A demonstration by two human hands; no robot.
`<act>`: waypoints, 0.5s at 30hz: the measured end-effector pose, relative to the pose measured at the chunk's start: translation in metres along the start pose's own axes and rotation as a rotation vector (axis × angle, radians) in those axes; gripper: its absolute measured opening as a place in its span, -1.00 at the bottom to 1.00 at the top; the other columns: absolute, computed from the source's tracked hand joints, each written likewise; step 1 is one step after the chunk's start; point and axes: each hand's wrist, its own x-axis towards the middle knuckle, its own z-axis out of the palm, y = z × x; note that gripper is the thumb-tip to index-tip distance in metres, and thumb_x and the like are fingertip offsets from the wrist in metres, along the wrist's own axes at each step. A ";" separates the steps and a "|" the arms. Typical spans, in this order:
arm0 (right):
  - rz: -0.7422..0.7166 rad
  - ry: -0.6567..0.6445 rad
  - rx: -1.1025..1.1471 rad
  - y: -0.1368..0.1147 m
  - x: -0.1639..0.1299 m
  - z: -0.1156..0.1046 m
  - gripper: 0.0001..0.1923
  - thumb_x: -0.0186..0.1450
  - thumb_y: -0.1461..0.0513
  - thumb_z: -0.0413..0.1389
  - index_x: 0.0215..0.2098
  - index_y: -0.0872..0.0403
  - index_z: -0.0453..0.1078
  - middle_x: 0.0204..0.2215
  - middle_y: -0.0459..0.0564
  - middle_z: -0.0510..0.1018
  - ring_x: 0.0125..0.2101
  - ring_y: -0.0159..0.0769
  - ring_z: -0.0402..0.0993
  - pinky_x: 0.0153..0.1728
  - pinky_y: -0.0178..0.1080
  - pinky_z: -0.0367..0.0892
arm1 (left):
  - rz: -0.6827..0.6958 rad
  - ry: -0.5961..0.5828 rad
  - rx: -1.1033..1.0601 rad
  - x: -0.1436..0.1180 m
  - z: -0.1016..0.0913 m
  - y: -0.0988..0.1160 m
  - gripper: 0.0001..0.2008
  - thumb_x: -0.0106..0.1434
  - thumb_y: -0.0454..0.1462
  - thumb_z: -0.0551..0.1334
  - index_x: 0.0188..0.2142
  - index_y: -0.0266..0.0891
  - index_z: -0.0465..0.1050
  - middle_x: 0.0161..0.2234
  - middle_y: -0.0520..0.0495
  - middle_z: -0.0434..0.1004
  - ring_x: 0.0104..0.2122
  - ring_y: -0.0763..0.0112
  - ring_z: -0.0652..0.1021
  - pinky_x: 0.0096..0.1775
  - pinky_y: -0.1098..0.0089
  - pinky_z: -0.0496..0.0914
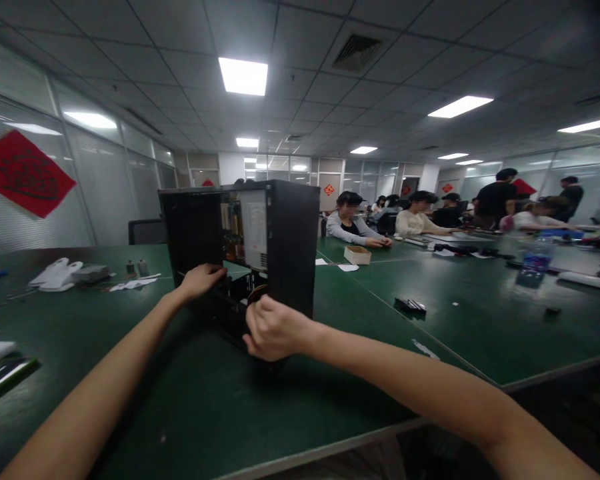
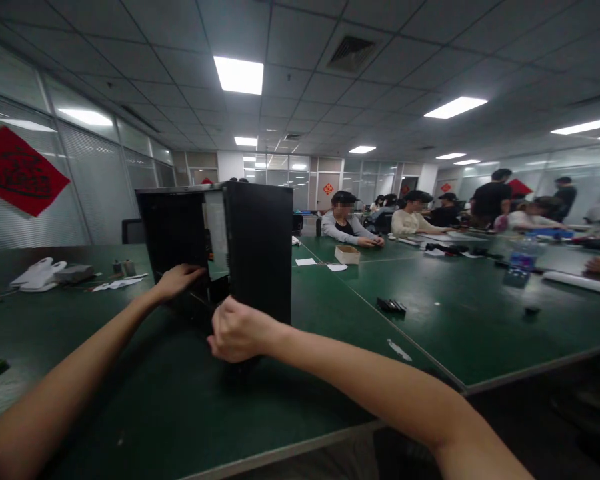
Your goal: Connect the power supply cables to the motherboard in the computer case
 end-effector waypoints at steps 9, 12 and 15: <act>0.294 -0.307 0.154 0.103 -0.132 0.081 -0.58 0.38 0.20 -0.19 -0.14 0.23 0.46 -0.38 0.18 0.51 -0.34 -0.15 0.30 -0.15 -0.11 0.09 | 0.003 0.009 0.163 0.017 0.030 0.082 -0.14 0.31 0.15 -0.36 -0.16 -0.33 0.58 -0.06 -0.40 0.56 -0.05 -0.05 0.53 -0.07 0.16 0.36; 0.314 -0.332 0.125 0.118 -0.146 0.099 -0.61 0.39 0.20 -0.18 -0.16 0.21 0.45 -0.33 0.18 0.51 -0.29 -0.13 0.29 -0.11 -0.11 0.07 | 0.028 0.009 0.163 0.023 0.036 0.099 -0.07 0.27 0.22 -0.39 -0.23 -0.32 0.60 -0.11 -0.41 0.57 -0.08 -0.06 0.54 -0.09 0.15 0.36; 0.332 -0.344 0.094 0.126 -0.152 0.112 -0.63 0.39 0.19 -0.15 -0.15 0.21 0.44 -0.25 0.20 0.51 -0.23 -0.12 0.28 -0.06 -0.11 0.05 | 0.070 0.010 0.184 0.028 0.039 0.106 -0.05 0.24 0.27 -0.39 -0.29 -0.30 0.60 -0.16 -0.39 0.59 -0.11 -0.07 0.56 -0.14 0.18 0.38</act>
